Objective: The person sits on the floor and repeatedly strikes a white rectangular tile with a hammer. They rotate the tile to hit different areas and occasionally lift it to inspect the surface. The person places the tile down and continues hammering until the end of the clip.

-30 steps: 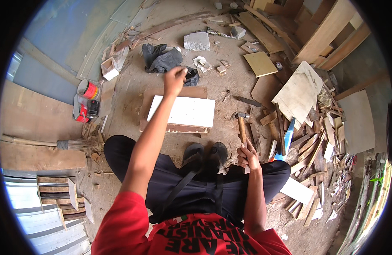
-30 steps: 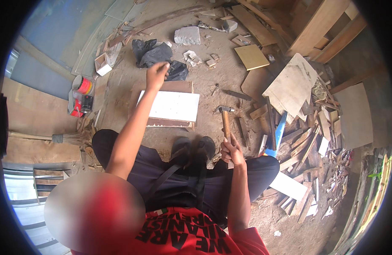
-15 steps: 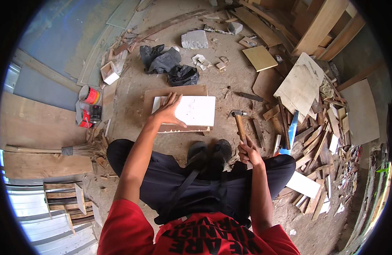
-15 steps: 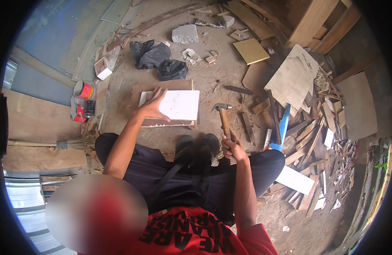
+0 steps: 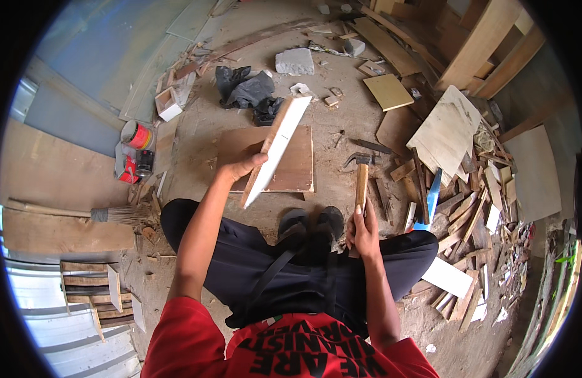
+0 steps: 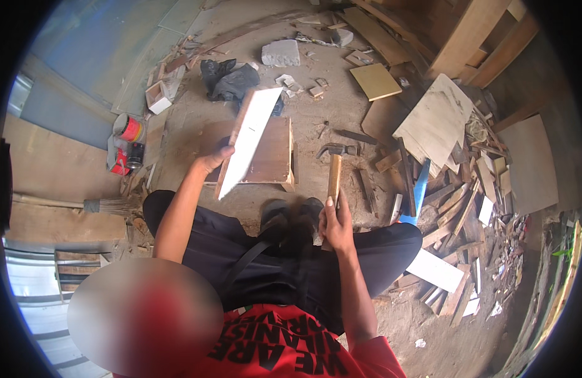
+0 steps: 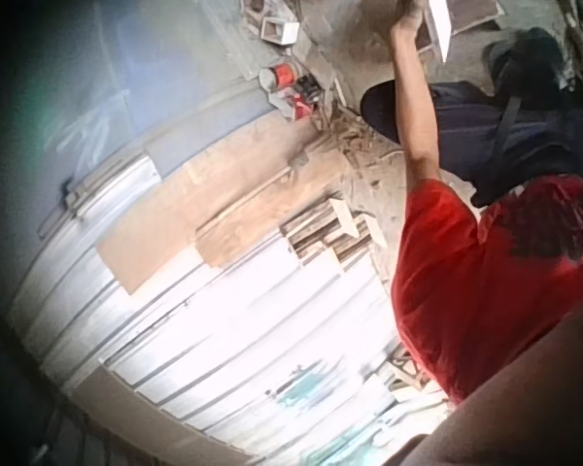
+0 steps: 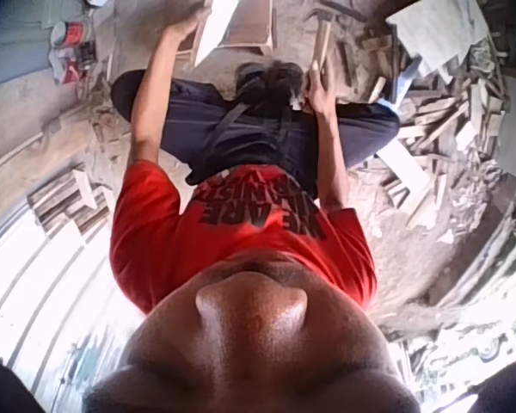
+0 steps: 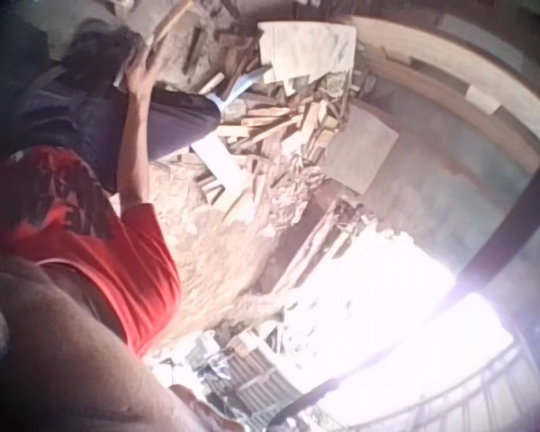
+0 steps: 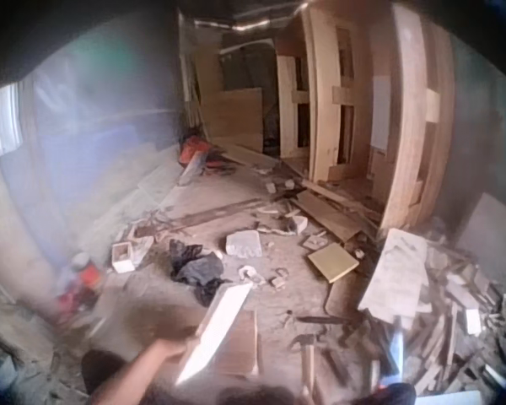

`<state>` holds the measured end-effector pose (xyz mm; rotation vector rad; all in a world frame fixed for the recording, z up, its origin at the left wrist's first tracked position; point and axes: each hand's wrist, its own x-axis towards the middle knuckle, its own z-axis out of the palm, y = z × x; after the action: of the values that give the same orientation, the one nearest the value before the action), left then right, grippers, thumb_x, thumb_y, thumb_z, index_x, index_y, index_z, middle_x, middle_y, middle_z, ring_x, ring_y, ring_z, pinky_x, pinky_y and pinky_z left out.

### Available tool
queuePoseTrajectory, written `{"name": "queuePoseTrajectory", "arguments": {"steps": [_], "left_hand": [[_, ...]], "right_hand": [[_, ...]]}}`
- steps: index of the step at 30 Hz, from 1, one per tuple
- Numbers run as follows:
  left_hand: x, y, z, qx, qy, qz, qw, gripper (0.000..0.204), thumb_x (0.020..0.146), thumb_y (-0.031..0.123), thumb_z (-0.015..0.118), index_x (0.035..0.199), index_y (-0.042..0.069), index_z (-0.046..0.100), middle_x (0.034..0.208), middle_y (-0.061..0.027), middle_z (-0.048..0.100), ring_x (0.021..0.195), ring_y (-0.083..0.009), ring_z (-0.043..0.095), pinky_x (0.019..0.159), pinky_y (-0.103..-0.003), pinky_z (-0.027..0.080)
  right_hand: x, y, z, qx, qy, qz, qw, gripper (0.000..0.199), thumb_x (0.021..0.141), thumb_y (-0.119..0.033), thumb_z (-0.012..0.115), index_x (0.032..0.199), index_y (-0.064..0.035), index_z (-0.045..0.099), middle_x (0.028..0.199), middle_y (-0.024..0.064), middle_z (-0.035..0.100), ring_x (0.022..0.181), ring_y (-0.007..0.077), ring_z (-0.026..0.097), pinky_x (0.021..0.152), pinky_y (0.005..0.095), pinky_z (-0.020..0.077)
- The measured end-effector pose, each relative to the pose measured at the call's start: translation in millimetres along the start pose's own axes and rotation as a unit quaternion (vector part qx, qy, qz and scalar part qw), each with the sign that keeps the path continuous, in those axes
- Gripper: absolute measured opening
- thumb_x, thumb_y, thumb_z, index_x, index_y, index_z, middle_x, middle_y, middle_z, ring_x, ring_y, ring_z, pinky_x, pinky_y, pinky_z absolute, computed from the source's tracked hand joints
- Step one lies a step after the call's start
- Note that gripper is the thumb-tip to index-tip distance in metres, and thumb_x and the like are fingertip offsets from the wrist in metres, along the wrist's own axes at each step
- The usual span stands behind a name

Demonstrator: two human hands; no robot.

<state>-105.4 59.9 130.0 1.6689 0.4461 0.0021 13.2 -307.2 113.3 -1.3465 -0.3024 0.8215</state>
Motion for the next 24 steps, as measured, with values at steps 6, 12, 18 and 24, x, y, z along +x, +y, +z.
{"name": "queuePoseTrajectory", "arguments": {"steps": [6, 12, 18, 24], "left_hand": [[-35.2, -38.3, 24.1, -0.226, 0.052, -0.026, 0.972, 0.104, 0.078, 0.077, 0.064, 0.145, 0.001, 0.046, 0.138, -0.0191, 0.055, 0.128, -0.0277, 0.053, 0.103, -0.044, 0.046], [-47.5, -33.3, 42.0, -0.202, -0.005, -0.032, 0.979, 0.095, 0.082, 0.073, 0.065, 0.144, 0.003, 0.048, 0.136, -0.0153, 0.058, 0.124, -0.0262, 0.056, 0.103, -0.043, 0.047], [-47.7, -30.1, 46.7, -0.184, -0.038, -0.024, 0.982, 0.091, 0.082, 0.07, 0.066, 0.142, 0.003, 0.051, 0.135, -0.0134, 0.059, 0.123, -0.0234, 0.056, 0.104, -0.04, 0.045], [-37.1, -56.4, 29.5, -0.085, -0.042, -0.031, 0.995, 0.089, 0.085, 0.068, 0.064, 0.144, 0.002, 0.05, 0.14, -0.0121, 0.057, 0.125, -0.0217, 0.054, 0.107, -0.037, 0.042]], "right_hand": [[-34.2, -36.7, 58.1, -0.055, -0.087, -0.08, 0.992, 0.058, 0.107, -0.016, 0.048, 0.157, -0.0017, 0.021, 0.071, 0.0017, 0.049, 0.046, 0.0062, 0.043, 0.041, 0.0222, 0.0396], [-31.0, -67.4, 80.8, -0.098, -0.118, -0.103, 0.983, 0.057, 0.106, -0.018, 0.05, 0.155, -0.0003, 0.027, 0.069, 0.0001, 0.052, 0.051, 0.0061, 0.047, 0.047, 0.0231, 0.0414], [-30.5, -63.3, 79.9, -0.089, -0.135, -0.051, 0.985, 0.06, 0.106, -0.022, 0.053, 0.155, 0.0, 0.027, 0.07, -0.0001, 0.052, 0.052, 0.006, 0.047, 0.047, 0.0234, 0.0404], [-33.6, -47.5, 68.9, -0.052, -0.154, -0.005, 0.987, 0.06, 0.106, -0.021, 0.053, 0.157, -0.0063, 0.025, 0.068, -0.0015, 0.047, 0.047, 0.0053, 0.042, 0.04, 0.0225, 0.0367]]}}
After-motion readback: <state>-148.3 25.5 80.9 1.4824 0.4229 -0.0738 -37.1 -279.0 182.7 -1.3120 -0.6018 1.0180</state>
